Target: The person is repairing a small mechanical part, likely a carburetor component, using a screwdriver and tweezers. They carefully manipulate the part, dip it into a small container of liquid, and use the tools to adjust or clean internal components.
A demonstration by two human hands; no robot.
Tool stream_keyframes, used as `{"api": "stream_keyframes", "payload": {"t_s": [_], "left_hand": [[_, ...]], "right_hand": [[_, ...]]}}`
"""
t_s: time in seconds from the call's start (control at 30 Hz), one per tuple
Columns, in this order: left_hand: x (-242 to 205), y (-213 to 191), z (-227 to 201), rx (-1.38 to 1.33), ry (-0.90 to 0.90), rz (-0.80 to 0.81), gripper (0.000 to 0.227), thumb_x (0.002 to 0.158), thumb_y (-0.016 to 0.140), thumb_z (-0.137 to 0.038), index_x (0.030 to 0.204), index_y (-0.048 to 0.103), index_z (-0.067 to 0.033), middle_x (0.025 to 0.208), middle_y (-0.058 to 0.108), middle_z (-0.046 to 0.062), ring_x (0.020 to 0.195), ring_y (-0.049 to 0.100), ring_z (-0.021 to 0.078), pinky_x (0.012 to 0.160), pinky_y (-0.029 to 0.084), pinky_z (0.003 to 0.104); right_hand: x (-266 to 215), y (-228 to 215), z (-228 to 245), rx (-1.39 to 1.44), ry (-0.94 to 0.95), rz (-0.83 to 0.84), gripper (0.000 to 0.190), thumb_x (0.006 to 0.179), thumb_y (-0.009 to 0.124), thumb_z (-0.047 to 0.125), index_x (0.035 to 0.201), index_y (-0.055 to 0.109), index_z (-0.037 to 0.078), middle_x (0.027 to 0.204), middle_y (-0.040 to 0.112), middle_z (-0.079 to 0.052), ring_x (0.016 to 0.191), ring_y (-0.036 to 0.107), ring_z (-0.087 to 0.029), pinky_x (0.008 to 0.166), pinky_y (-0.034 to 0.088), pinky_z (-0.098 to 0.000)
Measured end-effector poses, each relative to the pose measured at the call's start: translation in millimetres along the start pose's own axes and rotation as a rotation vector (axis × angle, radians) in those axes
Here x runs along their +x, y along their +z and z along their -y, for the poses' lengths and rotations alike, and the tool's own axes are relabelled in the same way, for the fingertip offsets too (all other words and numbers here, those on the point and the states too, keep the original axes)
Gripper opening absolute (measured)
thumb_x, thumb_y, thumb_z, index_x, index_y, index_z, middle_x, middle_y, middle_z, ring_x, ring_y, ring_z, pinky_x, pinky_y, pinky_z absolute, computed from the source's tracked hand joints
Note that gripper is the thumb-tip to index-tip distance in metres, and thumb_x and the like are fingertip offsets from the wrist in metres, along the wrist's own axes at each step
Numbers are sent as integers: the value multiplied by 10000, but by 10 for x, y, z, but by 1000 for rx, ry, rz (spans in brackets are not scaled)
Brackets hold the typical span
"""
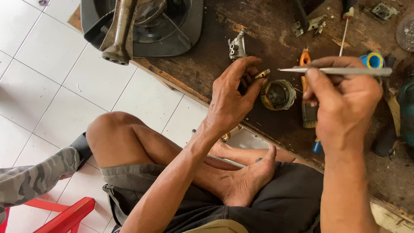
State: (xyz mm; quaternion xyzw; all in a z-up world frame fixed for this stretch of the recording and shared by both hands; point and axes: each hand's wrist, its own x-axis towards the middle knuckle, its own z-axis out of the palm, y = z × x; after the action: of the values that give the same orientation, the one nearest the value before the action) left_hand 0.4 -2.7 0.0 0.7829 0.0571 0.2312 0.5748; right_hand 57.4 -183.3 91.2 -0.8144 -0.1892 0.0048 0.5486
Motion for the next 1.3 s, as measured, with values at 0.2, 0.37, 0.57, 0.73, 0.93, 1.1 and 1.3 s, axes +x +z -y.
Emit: {"api": "stream_keyframes", "payload": {"t_s": [0.2, 0.37, 0.57, 0.73, 0.93, 1.1, 1.3], "left_hand": [[2, -5, -27, 17, -7, -14, 330, 1056, 767, -178, 1359, 640, -154, 1114, 715, 12, 997, 718, 190, 898, 585, 351], [4, -6, -9, 17, 26, -24, 314, 1095, 733, -191, 1399, 669, -147, 1179, 732, 41, 1042, 740, 215, 939, 600, 370], [63, -29, 45, -11, 62, -8, 225, 1131, 653, -202, 1336, 712, -132, 1223, 720, 80, 1120, 744, 265, 1005, 579, 396], [66, -43, -43, -30, 55, 19, 206, 1112, 682, -173, 1300, 707, -91, 1199, 709, 92, 1096, 749, 269, 976, 590, 407], [59, 150, 245, 95, 160, -34, 231, 1001, 779, -96, 1228, 739, -118, 1159, 812, 93, 1061, 769, 296, 946, 582, 405], [110, 83, 153, 234, 15, -33, 344, 989, 886, 52, 1287, 768, -74, 1050, 781, 148, 982, 796, 355, 842, 623, 430], [259, 158, 29, 381, 29, 57, 228, 1098, 797, -30, 1304, 706, -68, 1067, 798, 184, 1019, 775, 464, 811, 602, 585]], "right_hand": [[-135, 106, -32, 2, -11, -50, 125, 1167, 751, -16, 1226, 691, -108, 1013, 761, -211, 712, 650, -198, 628, 517, -286], [-84, 108, -81, 163, 151, -105, 130, 1127, 767, 64, 1208, 705, -17, 868, 705, -123, 670, 625, -133, 594, 464, -232], [-30, 79, -180, 354, 239, -140, 176, 1055, 791, 155, 1168, 716, 44, 758, 646, -72, 590, 593, -109, 509, 389, -209], [-52, 62, -209, 400, 265, -185, 148, 1037, 795, 132, 1126, 706, 56, 730, 632, -81, 585, 591, -121, 500, 402, -222], [-186, 77, -210, 116, 300, -321, 140, 1007, 801, 164, 1137, 751, 152, 977, 766, 12, 813, 692, -68, 668, 578, -214], [-265, 37, -143, 245, 93, -301, 114, 964, 819, 152, 1071, 831, 114, 702, 693, -37, 674, 612, -66, 586, 536, -250], [-345, -54, -198, 226, 60, -326, 107, 986, 816, 129, 1082, 837, 88, 649, 700, -33, 608, 526, -25, 524, 456, -189]]}}
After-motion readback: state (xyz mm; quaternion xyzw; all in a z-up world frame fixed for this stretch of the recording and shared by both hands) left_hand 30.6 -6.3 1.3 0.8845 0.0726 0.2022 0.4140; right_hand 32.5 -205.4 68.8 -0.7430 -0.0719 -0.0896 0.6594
